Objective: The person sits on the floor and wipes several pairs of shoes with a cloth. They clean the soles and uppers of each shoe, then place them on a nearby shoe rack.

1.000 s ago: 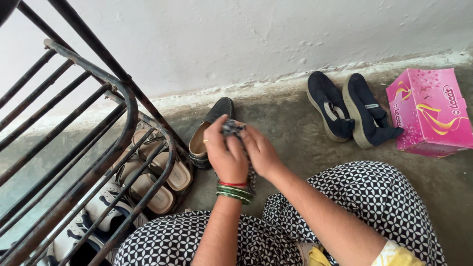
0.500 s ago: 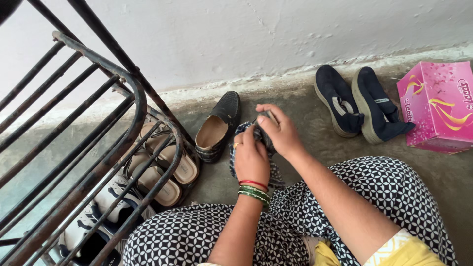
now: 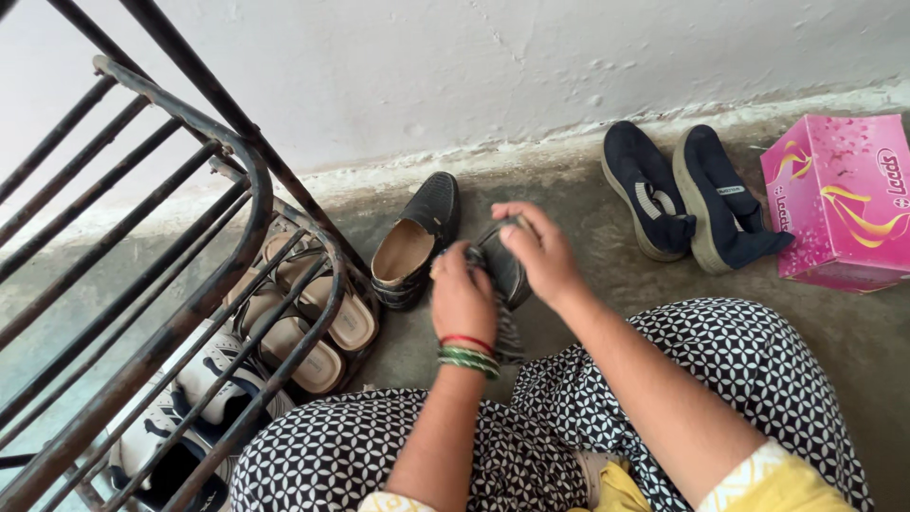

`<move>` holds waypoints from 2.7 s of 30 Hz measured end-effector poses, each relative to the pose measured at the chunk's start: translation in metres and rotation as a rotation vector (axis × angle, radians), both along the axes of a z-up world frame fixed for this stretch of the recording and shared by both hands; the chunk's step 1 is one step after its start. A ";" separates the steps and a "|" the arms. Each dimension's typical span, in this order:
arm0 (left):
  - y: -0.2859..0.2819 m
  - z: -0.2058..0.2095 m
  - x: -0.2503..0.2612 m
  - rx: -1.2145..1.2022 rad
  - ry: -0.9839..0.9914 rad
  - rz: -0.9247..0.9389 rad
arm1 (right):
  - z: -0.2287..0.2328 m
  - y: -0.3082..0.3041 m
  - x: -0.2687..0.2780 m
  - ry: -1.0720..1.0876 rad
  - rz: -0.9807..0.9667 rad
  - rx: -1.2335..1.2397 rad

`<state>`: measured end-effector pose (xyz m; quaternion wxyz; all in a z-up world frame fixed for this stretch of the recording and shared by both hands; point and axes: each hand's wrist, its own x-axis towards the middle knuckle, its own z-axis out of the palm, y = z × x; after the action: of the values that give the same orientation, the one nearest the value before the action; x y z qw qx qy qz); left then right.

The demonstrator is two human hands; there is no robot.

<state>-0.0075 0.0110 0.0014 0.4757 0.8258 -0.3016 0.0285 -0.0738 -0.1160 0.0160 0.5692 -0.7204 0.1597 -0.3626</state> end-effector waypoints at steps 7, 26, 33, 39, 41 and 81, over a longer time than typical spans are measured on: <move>-0.009 -0.018 0.015 0.095 0.080 0.098 | -0.004 -0.002 -0.018 0.057 -0.018 -0.037; -0.007 -0.116 0.037 0.199 0.258 0.203 | 0.001 -0.100 -0.113 0.122 -0.658 -0.085; -0.041 -0.049 -0.010 0.029 0.152 -0.395 | -0.004 -0.150 -0.138 -0.404 -0.716 0.098; -0.032 0.017 -0.011 0.468 -0.696 -0.536 | -0.006 -0.136 -0.108 -0.020 -0.715 0.494; -0.020 0.020 0.001 0.731 -0.645 -0.670 | -0.017 -0.127 -0.095 -0.017 -0.556 0.572; -0.019 -0.092 0.048 0.913 -0.250 -0.375 | -0.049 0.011 0.031 0.432 -0.123 -0.505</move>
<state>0.0401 -0.0082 -0.0906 0.0234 0.8714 -0.4810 -0.0932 -0.0426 -0.1049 -0.0329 0.3029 -0.8879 0.2250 -0.2631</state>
